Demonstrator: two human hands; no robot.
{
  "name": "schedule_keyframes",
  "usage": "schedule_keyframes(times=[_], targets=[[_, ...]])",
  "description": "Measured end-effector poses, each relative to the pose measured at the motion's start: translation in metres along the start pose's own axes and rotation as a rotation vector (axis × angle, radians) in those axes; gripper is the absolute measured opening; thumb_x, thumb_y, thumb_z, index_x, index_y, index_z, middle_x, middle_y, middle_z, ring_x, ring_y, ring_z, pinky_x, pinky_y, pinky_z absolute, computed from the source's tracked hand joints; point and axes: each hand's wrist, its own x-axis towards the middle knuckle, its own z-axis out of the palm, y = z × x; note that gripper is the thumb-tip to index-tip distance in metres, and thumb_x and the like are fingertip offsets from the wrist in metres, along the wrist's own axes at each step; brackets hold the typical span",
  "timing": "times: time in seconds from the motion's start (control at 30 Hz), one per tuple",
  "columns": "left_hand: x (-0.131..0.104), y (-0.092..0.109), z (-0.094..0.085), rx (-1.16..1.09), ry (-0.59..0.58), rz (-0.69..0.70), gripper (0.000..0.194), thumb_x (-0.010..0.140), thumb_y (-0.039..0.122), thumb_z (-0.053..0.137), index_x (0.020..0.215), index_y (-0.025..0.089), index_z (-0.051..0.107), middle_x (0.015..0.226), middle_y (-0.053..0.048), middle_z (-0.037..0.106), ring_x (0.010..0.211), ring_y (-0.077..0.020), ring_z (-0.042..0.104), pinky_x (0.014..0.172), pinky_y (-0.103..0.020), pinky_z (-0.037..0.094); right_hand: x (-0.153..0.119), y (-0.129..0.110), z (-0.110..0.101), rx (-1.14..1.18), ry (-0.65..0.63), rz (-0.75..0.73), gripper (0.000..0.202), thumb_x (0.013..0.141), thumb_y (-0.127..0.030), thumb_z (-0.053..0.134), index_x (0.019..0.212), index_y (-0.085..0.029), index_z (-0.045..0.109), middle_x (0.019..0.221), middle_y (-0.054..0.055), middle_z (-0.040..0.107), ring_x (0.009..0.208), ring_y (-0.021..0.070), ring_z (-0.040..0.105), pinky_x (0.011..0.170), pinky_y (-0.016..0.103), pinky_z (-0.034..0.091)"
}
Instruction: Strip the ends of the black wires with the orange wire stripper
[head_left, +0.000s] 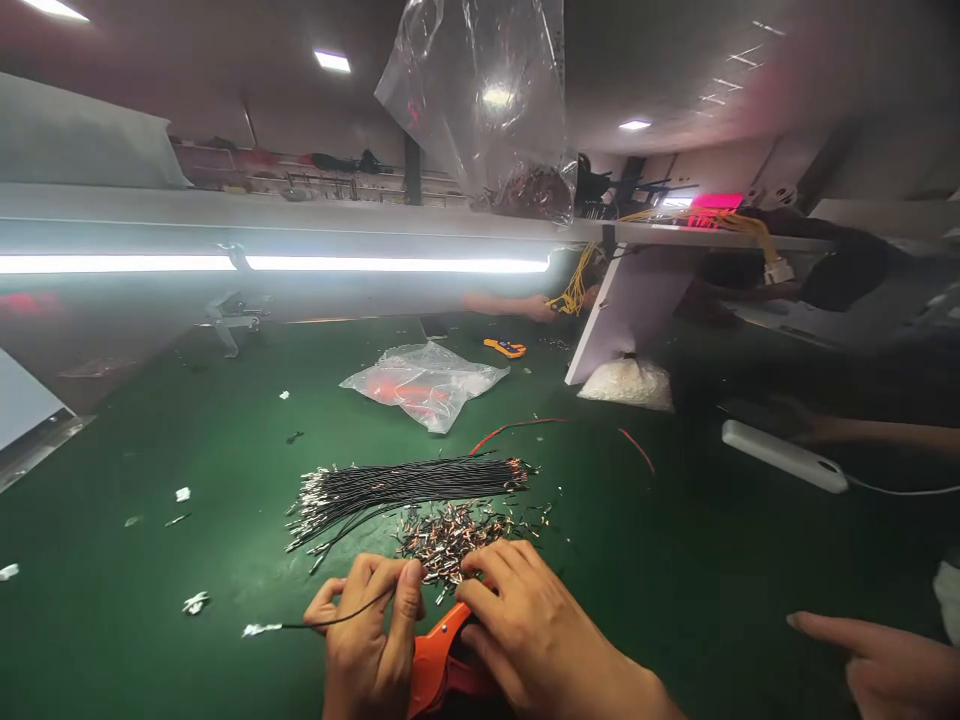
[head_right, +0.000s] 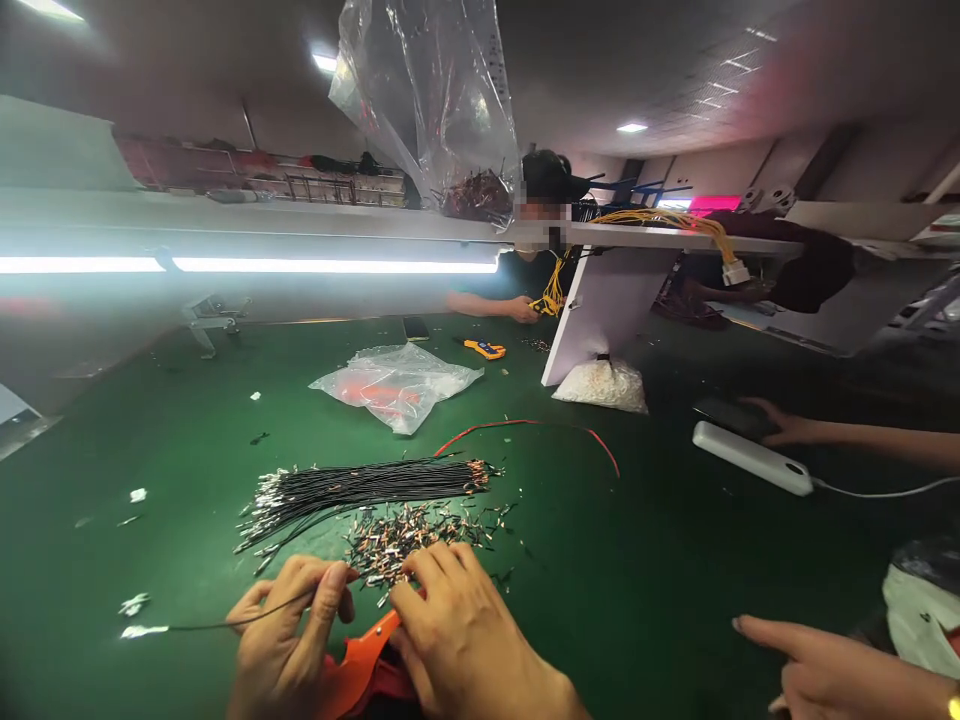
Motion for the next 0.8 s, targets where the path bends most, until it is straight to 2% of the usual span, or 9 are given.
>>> schedule_keyframes(times=[0.1, 0.2, 0.27, 0.3, 0.37, 0.43, 0.5, 0.6, 0.8], targets=[[-0.001, -0.001, 0.003, -0.007, 0.016, 0.003, 0.052, 0.101, 0.054, 0.036, 0.070, 0.023, 0.063, 0.064, 0.005, 0.063, 0.065, -0.0150, 0.061, 0.082, -0.040, 0.027, -0.011, -0.002, 0.011, -0.031, 0.009, -0.048, 0.024, 0.087, -0.033, 0.072, 0.105, -0.020, 0.062, 0.119, 0.009, 0.069, 0.103, 0.0280, 0.064, 0.088, 0.042, 0.054], [-0.001, -0.003, 0.004, -0.005, 0.020, 0.001, 0.053, 0.101, 0.056, 0.035, 0.073, 0.023, 0.066, 0.065, 0.004, 0.064, 0.066, -0.0159, 0.062, 0.084, -0.041, 0.027, -0.022, 0.002, 0.033, -0.081, 0.078, -0.115, 0.045, 0.088, -0.056, 0.066, 0.115, -0.022, 0.060, 0.123, 0.009, 0.070, 0.104, 0.0289, 0.066, 0.088, 0.043, 0.055], [-0.001, -0.004, 0.004, -0.005, 0.021, -0.001, 0.054, 0.101, 0.058, 0.035, 0.075, 0.024, 0.067, 0.066, 0.004, 0.065, 0.066, -0.0165, 0.062, 0.085, -0.042, 0.026, -0.027, 0.005, 0.048, -0.128, 0.143, -0.139, 0.041, 0.092, -0.051, 0.061, 0.119, -0.021, 0.058, 0.124, 0.009, 0.070, 0.106, 0.0277, 0.066, 0.090, 0.042, 0.054], [-0.001, -0.005, 0.004, -0.007, 0.022, -0.005, 0.053, 0.100, 0.058, 0.036, 0.074, 0.024, 0.067, 0.066, 0.004, 0.064, 0.066, -0.0167, 0.062, 0.085, -0.042, 0.026, -0.029, 0.006, 0.054, -0.159, 0.160, -0.122, 0.031, 0.096, -0.041, 0.059, 0.121, -0.022, 0.058, 0.125, 0.008, 0.070, 0.109, 0.0264, 0.065, 0.092, 0.040, 0.054], [0.001, -0.005, 0.003, -0.006, 0.030, -0.016, 0.053, 0.100, 0.058, 0.037, 0.073, 0.024, 0.067, 0.065, 0.004, 0.064, 0.065, -0.0168, 0.061, 0.085, -0.042, 0.026, -0.031, 0.006, 0.059, -0.213, 0.158, -0.116, 0.025, 0.097, -0.027, 0.057, 0.122, -0.023, 0.057, 0.128, 0.007, 0.070, 0.112, 0.0259, 0.064, 0.095, 0.040, 0.052], [0.002, -0.006, 0.002, -0.004, 0.033, -0.024, 0.053, 0.099, 0.058, 0.037, 0.071, 0.024, 0.067, 0.064, 0.004, 0.064, 0.065, -0.0170, 0.061, 0.084, -0.042, 0.027, -0.031, 0.006, 0.058, -0.242, 0.108, -0.119, 0.030, 0.097, -0.027, 0.059, 0.126, -0.022, 0.056, 0.131, 0.008, 0.069, 0.115, 0.0278, 0.063, 0.097, 0.043, 0.052], [0.002, -0.006, 0.002, 0.004, 0.033, -0.019, 0.054, 0.100, 0.058, 0.036, 0.071, 0.024, 0.067, 0.064, 0.003, 0.064, 0.065, -0.0171, 0.061, 0.084, -0.042, 0.027, -0.029, 0.005, 0.053, -0.233, 0.060, -0.123, 0.042, 0.094, -0.041, 0.063, 0.129, -0.019, 0.053, 0.134, 0.011, 0.068, 0.117, 0.0305, 0.062, 0.099, 0.047, 0.051], [0.002, -0.006, 0.002, 0.011, 0.038, -0.006, 0.054, 0.100, 0.058, 0.035, 0.072, 0.024, 0.067, 0.066, 0.003, 0.065, 0.066, -0.0171, 0.061, 0.085, -0.042, 0.027, -0.026, 0.005, 0.046, -0.206, 0.053, -0.128, 0.065, 0.088, -0.064, 0.061, 0.131, -0.016, 0.052, 0.132, 0.013, 0.068, 0.116, 0.0330, 0.063, 0.097, 0.051, 0.052], [0.003, -0.006, 0.001, 0.022, 0.022, -0.035, 0.055, 0.099, 0.058, 0.036, 0.068, 0.024, 0.065, 0.066, 0.002, 0.065, 0.067, -0.0180, 0.061, 0.087, -0.043, 0.027, -0.027, 0.010, 0.041, -0.203, 0.047, -0.099, 0.076, 0.088, -0.074, 0.051, 0.138, -0.017, 0.048, 0.137, 0.014, 0.066, 0.122, 0.0342, 0.060, 0.102, 0.054, 0.046]])
